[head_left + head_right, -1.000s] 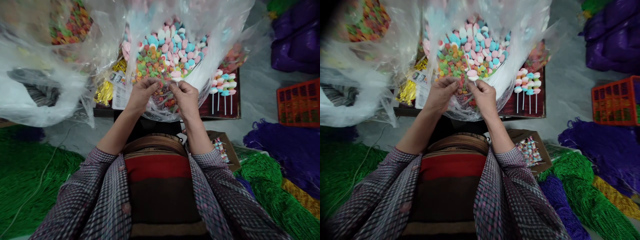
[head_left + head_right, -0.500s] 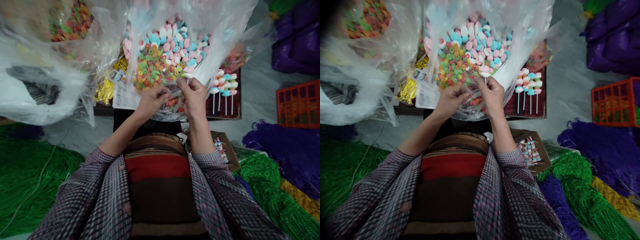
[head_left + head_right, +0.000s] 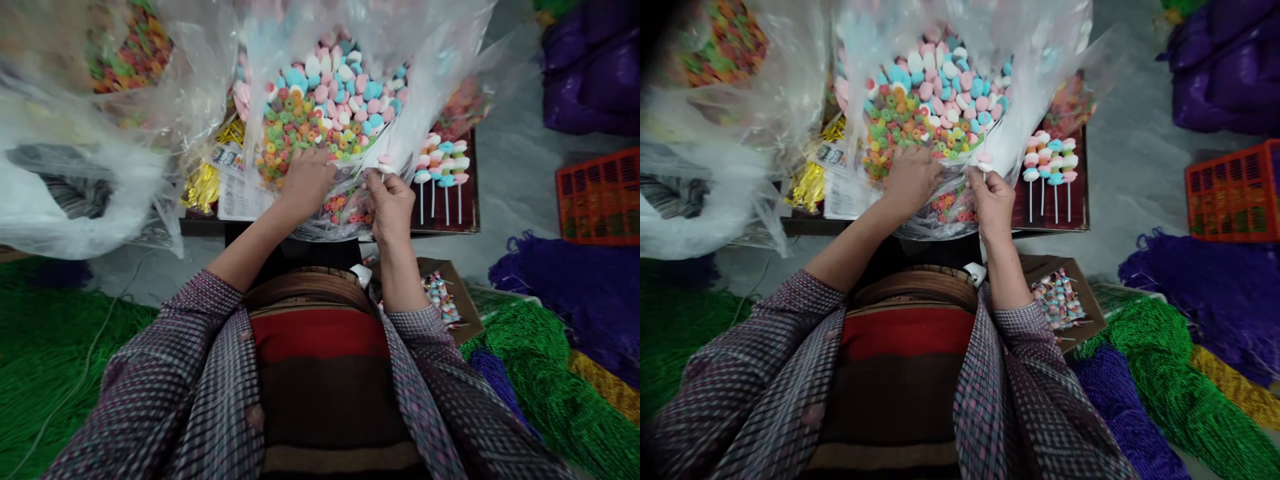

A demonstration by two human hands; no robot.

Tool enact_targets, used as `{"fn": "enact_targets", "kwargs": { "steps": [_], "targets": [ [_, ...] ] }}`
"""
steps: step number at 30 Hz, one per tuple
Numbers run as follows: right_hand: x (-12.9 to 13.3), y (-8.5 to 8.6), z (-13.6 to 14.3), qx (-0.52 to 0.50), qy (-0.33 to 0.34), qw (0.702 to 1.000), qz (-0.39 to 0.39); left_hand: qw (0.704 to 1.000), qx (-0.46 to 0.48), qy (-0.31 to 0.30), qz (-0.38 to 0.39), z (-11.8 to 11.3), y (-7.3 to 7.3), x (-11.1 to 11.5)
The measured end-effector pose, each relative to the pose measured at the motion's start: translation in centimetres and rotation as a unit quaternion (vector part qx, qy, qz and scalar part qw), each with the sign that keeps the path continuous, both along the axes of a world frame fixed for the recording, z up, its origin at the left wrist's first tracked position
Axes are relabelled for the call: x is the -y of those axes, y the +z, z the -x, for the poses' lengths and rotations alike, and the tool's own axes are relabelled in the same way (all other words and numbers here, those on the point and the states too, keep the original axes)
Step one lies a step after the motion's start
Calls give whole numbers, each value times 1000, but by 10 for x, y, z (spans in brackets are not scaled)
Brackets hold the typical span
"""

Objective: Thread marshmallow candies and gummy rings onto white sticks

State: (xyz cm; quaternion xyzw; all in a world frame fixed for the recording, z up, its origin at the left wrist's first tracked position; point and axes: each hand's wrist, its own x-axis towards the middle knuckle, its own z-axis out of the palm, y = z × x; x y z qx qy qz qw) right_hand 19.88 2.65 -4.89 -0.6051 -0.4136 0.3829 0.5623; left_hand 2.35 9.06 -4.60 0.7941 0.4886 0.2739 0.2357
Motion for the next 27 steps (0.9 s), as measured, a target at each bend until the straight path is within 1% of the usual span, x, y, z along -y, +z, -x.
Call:
{"fn": "enact_targets", "kwargs": {
  "steps": [2, 5, 7, 9, 12, 14, 16, 18, 20, 23, 25, 27],
  "targets": [
    [0, -3, -3, -11, -5, 1000, 0, 1000, -23, 0, -2, -4, 2, 1],
    [0, -8, -5, -22, -4, 1000, 3, 999, -41, 18, 9, 0, 7, 1],
    [0, -9, -6, -25, -2, 1000, 8, 999, -23, 41, 19, 5, 12, 0],
    [0, -10, -5, -26, -5, 1000, 7, 998, 20, 49, 24, 8, 18, 4],
    [1, -11, -5, -18, -8, 1000, -2, 998, 63, 10, 28, 3, 23, 23],
    [2, -12, -5, -5, -2, 1000, -7, 999, 35, -21, 29, -6, 24, 41],
    [2, -13, -6, 4, 7, 1000, -7, 999, -7, -40, 26, -14, 24, 56],
    [3, -14, -6, 6, 13, 1000, -4, 999, -31, -35, 20, -15, 24, 60],
    [3, -14, -6, 5, 13, 1000, 1, 999, -42, -8, 9, -7, 25, 53],
    [4, -13, -5, -2, 5, 1000, 2, 996, -81, 33, -13, 13, 26, 29],
    [4, -11, -4, -6, 0, 1000, -3, 992, -116, 41, -15, 26, 25, 16],
    [5, -11, -4, -8, -5, 1000, -9, 993, -110, 39, -19, 33, 22, 11]
  ]
}}
